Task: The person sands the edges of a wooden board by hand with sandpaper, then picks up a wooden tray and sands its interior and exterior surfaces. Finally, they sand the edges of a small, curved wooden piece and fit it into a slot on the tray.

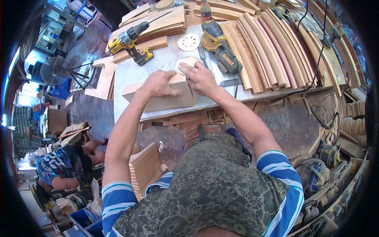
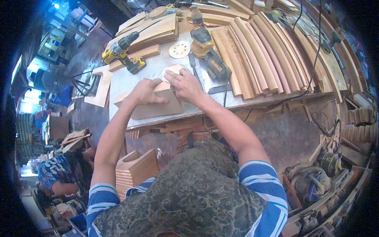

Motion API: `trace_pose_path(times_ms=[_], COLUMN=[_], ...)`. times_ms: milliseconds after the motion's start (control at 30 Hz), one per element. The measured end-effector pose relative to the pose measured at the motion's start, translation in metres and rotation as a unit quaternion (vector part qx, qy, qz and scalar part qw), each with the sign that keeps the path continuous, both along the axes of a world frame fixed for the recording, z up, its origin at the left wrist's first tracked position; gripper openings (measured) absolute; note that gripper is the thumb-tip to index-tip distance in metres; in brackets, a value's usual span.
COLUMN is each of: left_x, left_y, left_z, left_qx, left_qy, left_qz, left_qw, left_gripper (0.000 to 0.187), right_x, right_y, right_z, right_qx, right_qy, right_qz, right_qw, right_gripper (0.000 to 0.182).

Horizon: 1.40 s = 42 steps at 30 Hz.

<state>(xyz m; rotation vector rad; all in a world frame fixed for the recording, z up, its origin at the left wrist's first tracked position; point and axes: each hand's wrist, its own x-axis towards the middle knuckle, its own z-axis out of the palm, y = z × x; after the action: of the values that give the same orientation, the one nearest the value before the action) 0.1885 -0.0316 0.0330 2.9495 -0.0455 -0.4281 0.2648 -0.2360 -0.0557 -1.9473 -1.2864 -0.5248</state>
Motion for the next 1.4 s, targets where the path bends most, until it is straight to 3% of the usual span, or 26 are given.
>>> trace_pose_path(times_ms=[233,400,467,567,600,667,833,1000,1067,1133,1267,1333,1400], left_x=[-0.009,-0.026,-0.042,-0.06,-0.065,-0.064,-0.048,-0.045,-0.049,-0.06,-0.075,-0.086,-0.095], left_y=[-0.002,-0.011,-0.015,-0.028,-0.032,-0.04,-0.057,-0.047,-0.045,-0.054,-0.056,-0.054,-0.046], left_z=[0.0,0.004,-0.001,0.001,0.002,0.005,0.002,-0.016,-0.013,0.007,0.007,0.01,0.013], left_qx=[-0.02,-0.018,-0.025,-0.071,-0.08,-0.091,-0.102,-0.136,-0.142,-0.129,-0.076,-0.104,-0.127], left_qy=[-0.018,-0.024,-0.091,-0.111,-0.136,-0.143,-0.053,-0.063,-0.042,-0.081,-0.071,-0.175,-0.23], left_qz=[0.005,-0.003,-0.021,-0.008,-0.018,-0.016,0.096,0.123,0.141,0.037,-0.012,-0.02,-0.045], left_qw=[1.0,1.0,0.995,0.991,0.987,0.985,0.989,0.981,0.979,0.988,0.994,0.979,0.964], left_gripper=[0.074,0.069,0.068,0.062,0.06,0.057,0.062,0.06,0.057,0.05,0.045,0.031,0.028], right_x=[-0.01,0.023,0.017,0.004,-0.005,-0.022,-0.058,-0.066,-0.067,-0.069,-0.076,-0.079,-0.081], right_y=[-0.002,0.009,-0.002,-0.022,-0.028,-0.039,-0.054,-0.082,-0.088,-0.091,-0.086,-0.081,-0.081], right_z=[-0.015,-0.018,-0.024,-0.032,-0.031,-0.029,-0.033,-0.039,-0.041,-0.04,-0.044,-0.031,-0.014], right_qx=[0.041,-0.097,-0.06,0.105,0.103,0.176,0.214,0.233,0.23,0.206,0.174,0.161,0.136], right_qy=[-0.054,0.032,0.068,0.124,0.128,0.265,0.362,0.431,0.429,0.349,0.311,0.276,0.263], right_qz=[0.015,-0.01,-0.008,-0.041,-0.035,-0.048,-0.056,-0.088,-0.101,-0.1,-0.079,-0.065,-0.049], right_qw=[0.998,0.995,0.996,0.986,0.986,0.947,0.906,0.867,0.868,0.909,0.931,0.945,0.954], right_gripper=[0.057,0.056,0.053,0.044,0.044,0.045,0.039,0.038,0.041,0.043,0.044,0.042,0.045])
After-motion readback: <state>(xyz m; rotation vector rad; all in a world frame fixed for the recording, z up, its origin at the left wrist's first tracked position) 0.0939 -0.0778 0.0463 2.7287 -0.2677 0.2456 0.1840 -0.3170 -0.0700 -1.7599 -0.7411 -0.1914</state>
